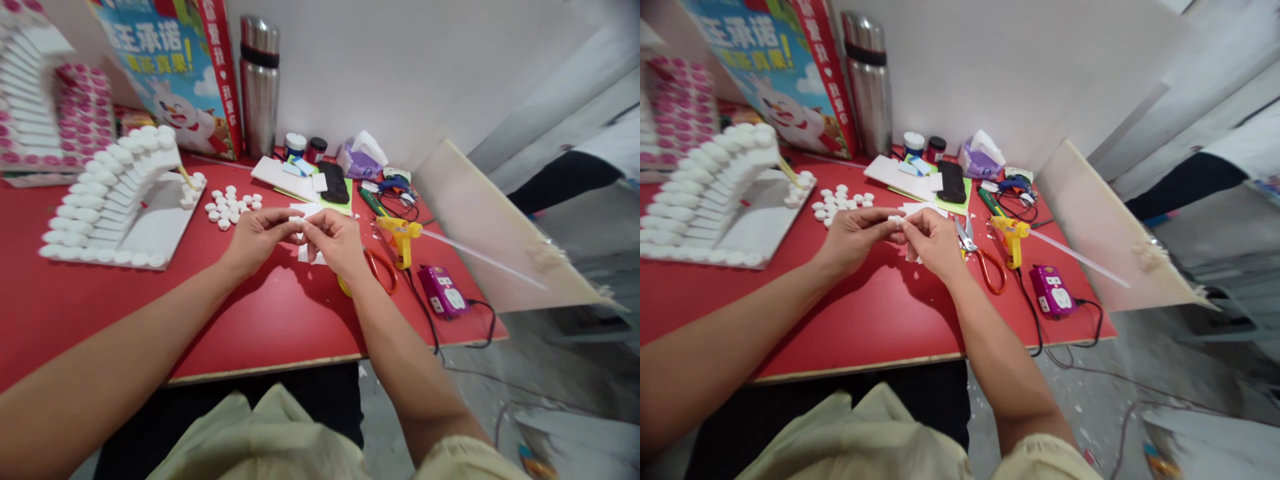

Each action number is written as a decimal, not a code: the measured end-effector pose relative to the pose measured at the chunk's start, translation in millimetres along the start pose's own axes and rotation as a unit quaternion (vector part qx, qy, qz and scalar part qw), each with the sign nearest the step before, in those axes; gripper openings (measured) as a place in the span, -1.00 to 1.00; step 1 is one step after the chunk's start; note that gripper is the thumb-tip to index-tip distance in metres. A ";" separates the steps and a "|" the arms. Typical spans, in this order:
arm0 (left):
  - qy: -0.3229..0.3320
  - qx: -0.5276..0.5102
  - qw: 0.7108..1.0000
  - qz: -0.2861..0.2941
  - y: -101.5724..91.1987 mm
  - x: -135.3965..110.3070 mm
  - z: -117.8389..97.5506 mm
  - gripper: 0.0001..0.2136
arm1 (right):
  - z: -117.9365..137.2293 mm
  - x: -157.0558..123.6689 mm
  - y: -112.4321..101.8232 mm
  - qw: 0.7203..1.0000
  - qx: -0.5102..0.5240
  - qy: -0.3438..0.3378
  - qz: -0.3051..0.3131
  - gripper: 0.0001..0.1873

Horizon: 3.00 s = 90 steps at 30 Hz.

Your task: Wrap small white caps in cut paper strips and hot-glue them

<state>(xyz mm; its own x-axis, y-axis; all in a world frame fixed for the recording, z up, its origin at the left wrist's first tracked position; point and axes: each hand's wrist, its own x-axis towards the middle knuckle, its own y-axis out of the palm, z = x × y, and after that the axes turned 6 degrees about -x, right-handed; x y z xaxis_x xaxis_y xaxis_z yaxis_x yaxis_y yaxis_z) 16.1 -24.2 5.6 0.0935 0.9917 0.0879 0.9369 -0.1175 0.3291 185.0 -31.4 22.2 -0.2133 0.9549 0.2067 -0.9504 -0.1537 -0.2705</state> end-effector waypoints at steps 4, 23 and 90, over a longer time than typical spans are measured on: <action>0.027 0.035 0.999 -0.010 0.0 -0.6 -0.1 -0.72 | -0.7 -0.7 -0.5 1.000 -0.014 -0.008 0.010 -0.78; -0.013 0.125 0.990 0.065 -6.0 -3.1 -14.1 -0.73 | -0.7 0.1 -6.7 0.997 -0.054 0.008 0.056 -0.79; 0.053 0.148 0.985 0.074 -12.8 4.8 -6.4 -0.76 | -3.2 4.4 3.4 0.988 0.073 0.132 -0.015 -0.66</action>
<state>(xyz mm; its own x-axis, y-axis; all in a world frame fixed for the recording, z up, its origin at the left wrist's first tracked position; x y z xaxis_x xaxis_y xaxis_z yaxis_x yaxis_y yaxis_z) 2.4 -18.3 7.8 0.2158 0.9520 0.2173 0.9742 -0.2248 0.0175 181.5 -26.9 19.2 -0.1362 0.9897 -0.0448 -0.9822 -0.1408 -0.1245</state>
